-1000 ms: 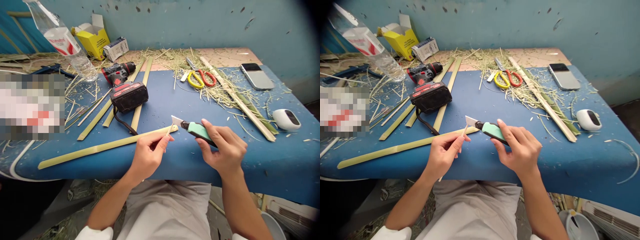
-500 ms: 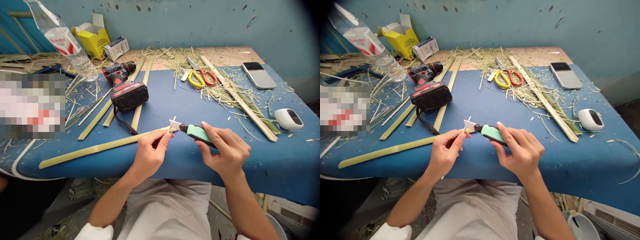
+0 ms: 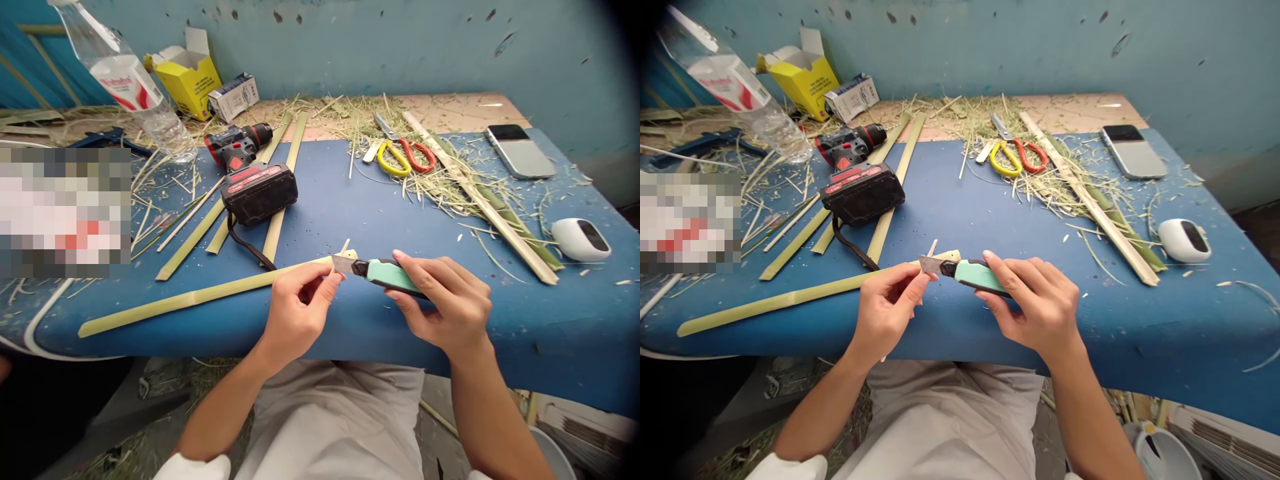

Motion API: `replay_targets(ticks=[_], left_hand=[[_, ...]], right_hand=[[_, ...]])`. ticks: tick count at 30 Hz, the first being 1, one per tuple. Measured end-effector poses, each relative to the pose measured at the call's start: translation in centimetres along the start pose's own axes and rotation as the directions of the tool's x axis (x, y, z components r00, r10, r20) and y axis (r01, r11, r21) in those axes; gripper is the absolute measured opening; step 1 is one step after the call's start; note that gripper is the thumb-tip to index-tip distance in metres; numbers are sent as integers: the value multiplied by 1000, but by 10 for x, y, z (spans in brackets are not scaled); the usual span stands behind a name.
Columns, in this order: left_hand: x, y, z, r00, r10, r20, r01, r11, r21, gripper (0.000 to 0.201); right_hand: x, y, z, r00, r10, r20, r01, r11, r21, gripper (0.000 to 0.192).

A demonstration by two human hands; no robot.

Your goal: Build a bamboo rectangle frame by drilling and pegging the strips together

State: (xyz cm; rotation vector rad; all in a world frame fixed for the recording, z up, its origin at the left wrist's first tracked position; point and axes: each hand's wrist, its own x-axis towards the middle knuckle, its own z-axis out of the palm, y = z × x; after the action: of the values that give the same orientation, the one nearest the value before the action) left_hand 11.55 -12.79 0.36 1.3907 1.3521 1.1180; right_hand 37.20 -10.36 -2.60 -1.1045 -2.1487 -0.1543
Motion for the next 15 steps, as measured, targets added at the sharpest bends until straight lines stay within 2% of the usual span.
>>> replay_targets(ticks=[4,9,13,15], left_hand=[[0,0,0,1000,11,9,-11,1000,-3,36],[-2,-1,0,1000,10,-3,-10,1000,-12,34],[-3,-2,0,999,30,-22,-31,999,-21,30],[-3,-2,1,999,26,-23,-27,999,-27,29]], right_hand=[[4,-2,-1,999,-37,-31,38,999,19,70],[0,1,-1,995,89,34,-88,996,-32,55],[-1,4,0,958,251,-135,-271,949,-158,54],[-1,5,0,959,239,-154,-264,949,-171,55]])
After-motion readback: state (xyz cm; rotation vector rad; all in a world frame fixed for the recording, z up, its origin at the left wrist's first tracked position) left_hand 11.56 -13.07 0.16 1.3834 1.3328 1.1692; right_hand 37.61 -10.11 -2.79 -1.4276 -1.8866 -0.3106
